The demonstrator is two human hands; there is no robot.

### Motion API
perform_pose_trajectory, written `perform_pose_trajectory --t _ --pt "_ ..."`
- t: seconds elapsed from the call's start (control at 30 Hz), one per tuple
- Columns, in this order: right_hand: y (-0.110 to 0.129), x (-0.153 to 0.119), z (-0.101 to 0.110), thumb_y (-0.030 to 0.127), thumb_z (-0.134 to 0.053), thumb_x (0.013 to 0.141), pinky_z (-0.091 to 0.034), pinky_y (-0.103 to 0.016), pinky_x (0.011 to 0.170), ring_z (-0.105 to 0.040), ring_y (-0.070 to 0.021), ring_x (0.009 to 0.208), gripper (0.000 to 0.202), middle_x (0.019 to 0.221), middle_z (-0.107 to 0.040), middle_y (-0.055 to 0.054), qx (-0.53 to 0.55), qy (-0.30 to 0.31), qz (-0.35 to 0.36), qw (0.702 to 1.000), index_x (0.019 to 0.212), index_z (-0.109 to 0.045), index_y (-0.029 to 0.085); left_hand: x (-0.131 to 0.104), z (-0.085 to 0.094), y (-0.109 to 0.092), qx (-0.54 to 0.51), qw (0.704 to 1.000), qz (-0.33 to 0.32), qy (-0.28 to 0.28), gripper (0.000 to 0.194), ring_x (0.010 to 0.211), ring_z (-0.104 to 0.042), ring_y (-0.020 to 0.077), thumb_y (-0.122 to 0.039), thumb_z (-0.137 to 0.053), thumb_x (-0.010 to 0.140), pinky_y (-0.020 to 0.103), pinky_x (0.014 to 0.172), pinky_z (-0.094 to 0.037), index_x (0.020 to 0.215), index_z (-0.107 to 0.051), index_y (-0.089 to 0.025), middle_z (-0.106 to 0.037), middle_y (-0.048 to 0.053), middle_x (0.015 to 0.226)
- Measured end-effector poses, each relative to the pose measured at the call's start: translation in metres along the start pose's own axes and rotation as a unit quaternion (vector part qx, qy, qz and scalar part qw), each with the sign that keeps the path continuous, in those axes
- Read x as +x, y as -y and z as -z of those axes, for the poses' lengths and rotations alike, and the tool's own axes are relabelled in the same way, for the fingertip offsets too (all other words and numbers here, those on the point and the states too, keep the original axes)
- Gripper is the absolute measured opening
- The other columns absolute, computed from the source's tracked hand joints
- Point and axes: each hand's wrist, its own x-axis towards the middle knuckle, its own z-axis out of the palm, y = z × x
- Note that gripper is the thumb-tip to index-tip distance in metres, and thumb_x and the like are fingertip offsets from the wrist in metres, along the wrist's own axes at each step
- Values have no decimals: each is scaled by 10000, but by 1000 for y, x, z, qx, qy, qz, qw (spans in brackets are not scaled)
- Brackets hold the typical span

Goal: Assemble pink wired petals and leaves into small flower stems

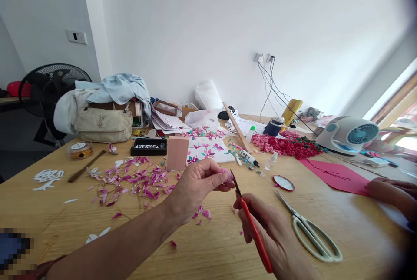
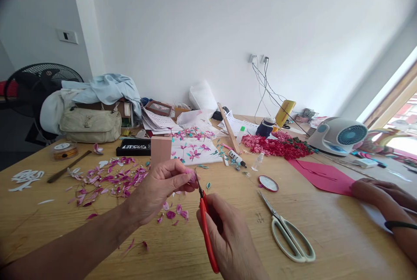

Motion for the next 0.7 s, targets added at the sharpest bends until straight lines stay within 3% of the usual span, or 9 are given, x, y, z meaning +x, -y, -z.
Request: perform_pose_trajectory --t 0.43,0.7 --pt "2 -4 0 465 -315 873 -298 -210 434 -393 -110 454 373 475 -404 33 0 -10 -3 1000 633 -404 193 0 2 2 20 1000 -6 17 167 640 -585 90 -242 -663 693 230 661 -467 673 -551 -120 -643 18 692" --pt "-11 -7 -2 449 -340 882 -283 -188 404 -375 -90 433 364 487 -385 41 9 -8 -6 1000 657 -451 185 1 1 1 7 1000 12 26 186 622 -585 87 -239 -684 669 229 658 -477 648 -549 -113 -636 13 667"
